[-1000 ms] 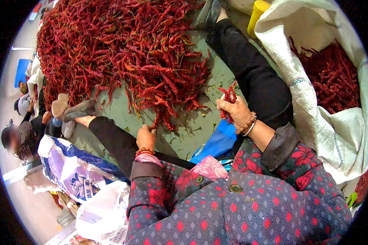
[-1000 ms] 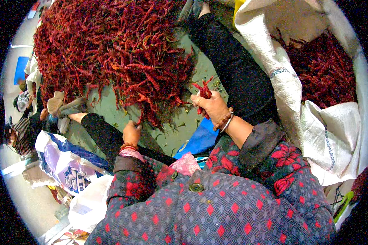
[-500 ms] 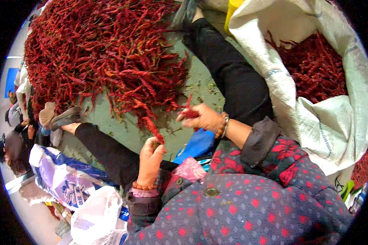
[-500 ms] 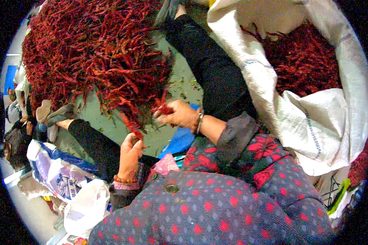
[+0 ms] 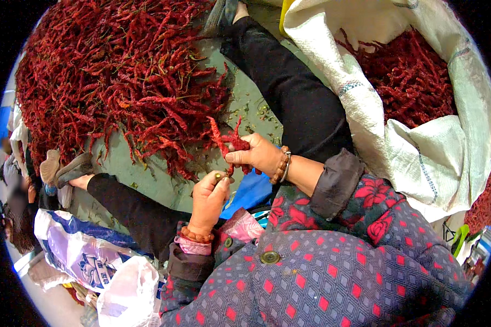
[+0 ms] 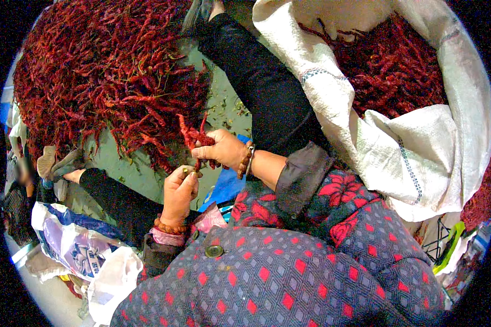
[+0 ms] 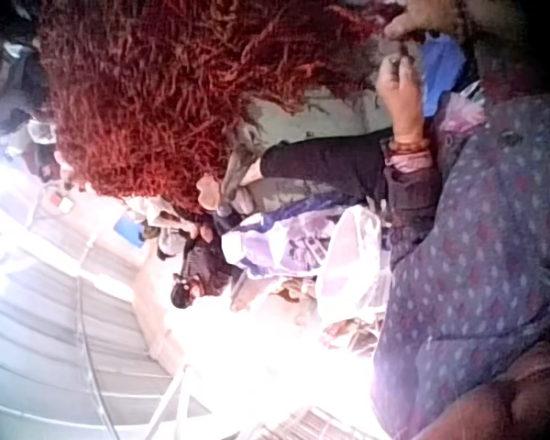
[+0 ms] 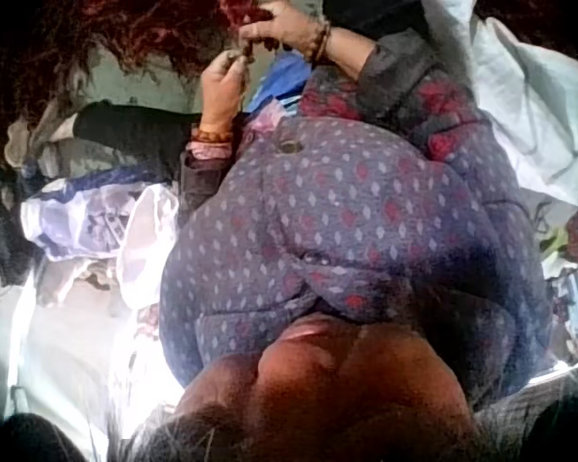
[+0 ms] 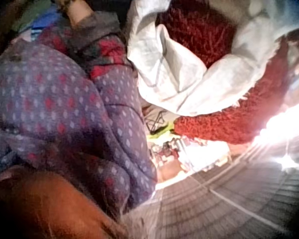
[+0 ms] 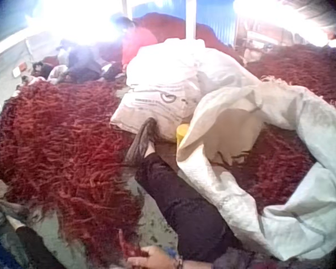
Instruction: The person sits on the floor and repeatedly picks up dried red chilies, removes the stems by hand, and drops the de-stemmed chilies into a large white sack. The workspace contains large piles of chilies and several sacks.
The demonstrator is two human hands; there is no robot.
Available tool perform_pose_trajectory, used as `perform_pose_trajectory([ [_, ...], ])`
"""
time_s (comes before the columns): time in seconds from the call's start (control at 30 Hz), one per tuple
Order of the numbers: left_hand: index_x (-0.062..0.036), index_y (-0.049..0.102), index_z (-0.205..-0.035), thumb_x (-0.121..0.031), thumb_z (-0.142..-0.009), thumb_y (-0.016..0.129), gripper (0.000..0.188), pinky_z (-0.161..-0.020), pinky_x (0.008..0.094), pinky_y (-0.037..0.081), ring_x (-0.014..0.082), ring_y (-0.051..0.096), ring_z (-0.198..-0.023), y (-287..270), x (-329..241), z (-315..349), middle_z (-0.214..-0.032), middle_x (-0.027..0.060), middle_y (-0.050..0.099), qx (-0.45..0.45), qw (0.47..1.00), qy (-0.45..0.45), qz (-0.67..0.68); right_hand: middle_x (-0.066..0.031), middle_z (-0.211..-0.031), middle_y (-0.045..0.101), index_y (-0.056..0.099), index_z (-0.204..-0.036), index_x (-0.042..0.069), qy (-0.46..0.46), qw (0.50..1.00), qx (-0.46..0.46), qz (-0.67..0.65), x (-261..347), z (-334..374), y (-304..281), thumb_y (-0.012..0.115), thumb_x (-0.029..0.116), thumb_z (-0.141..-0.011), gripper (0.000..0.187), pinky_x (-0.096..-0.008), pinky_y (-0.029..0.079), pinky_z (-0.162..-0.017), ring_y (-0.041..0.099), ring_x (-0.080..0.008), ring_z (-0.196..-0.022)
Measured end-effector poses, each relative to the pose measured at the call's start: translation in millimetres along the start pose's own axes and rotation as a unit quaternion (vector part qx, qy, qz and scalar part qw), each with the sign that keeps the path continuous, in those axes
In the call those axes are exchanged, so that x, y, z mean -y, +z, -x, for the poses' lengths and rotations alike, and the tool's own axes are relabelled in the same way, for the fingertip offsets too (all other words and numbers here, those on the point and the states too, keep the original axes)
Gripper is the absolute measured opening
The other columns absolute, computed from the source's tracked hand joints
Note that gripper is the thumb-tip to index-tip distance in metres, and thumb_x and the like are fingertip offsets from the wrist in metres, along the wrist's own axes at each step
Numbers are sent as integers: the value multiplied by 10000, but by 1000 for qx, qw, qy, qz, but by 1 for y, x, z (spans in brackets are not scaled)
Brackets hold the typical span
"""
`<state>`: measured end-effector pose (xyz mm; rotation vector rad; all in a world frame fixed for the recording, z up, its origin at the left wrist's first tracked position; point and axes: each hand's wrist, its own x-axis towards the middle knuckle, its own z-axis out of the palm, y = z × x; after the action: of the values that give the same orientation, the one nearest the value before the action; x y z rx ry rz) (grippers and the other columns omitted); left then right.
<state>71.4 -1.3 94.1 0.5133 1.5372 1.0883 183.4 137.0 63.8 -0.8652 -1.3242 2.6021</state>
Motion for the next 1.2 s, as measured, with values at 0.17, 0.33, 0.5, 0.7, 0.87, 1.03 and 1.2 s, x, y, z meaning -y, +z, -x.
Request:
perform_pose_trajectory([
  [0.17,-16,538,-788,-110,-823,513,103,-445,182,315,35,389,-482,3,-11,-10,-574,-37,450,94,994,33,42,4,-620,553,576,-763,68,26,994,-20,-100,-4,1,-4,645,175,-738,130,-226,359,-430,456,-57,-488],
  [0.33,-47,558,-890,-103,-805,516,109,-458,186,323,35,391,-497,18,-23,6,-562,-59,432,229,938,234,-118,-6,-662,572,565,-795,67,12,991,-75,-114,-3,-8,-13,629,150,-748,115,-197,360,-444,493,-59,-544],
  [0.5,-55,509,-1021,-59,-833,451,196,-465,192,335,57,387,-495,-55,2,1,-563,-37,422,-98,989,35,-109,-12,-702,571,530,-858,69,-27,985,-85,-145,11,-2,-5,623,129,-742,161,-209,404,-455,505,-70,-537],
  [0.7,-84,539,-965,-222,-743,503,264,-702,437,437,360,545,-841,-110,46,21,-900,189,574,-44,756,-112,-644,-25,-728,577,540,-837,50,-4,994,-76,-84,4,-8,-8,620,98,-709,158,-236,423,-501,517,-92,-585],
  [0.87,-45,577,-872,-162,-785,487,171,-672,372,447,323,568,-759,-174,6,-24,-825,156,594,-329,773,50,-540,0,-704,555,549,-801,58,-24,991,-113,-66,4,-10,-9,619,89,-698,129,-229,421,-527,518,-86,-590],
  [1.03,-48,580,-875,-231,-746,539,228,-694,408,436,337,558,-813,-212,24,-70,-832,165,597,-336,761,-67,-552,24,-652,527,543,-734,74,-30,991,-112,-68,-2,-14,-13,640,117,-706,110,-216,387,-509,478,-68,-548],
  [1.2,-19,573,-859,-207,-732,547,229,-665,394,433,316,551,-780,-215,40,-79,-800,165,593,-373,795,-69,-474,15,-647,516,541,-732,81,-40,989,-133,-52,-5,-15,-11,616,116,-733,83,-223,389,-543,477,-81,-586],
])
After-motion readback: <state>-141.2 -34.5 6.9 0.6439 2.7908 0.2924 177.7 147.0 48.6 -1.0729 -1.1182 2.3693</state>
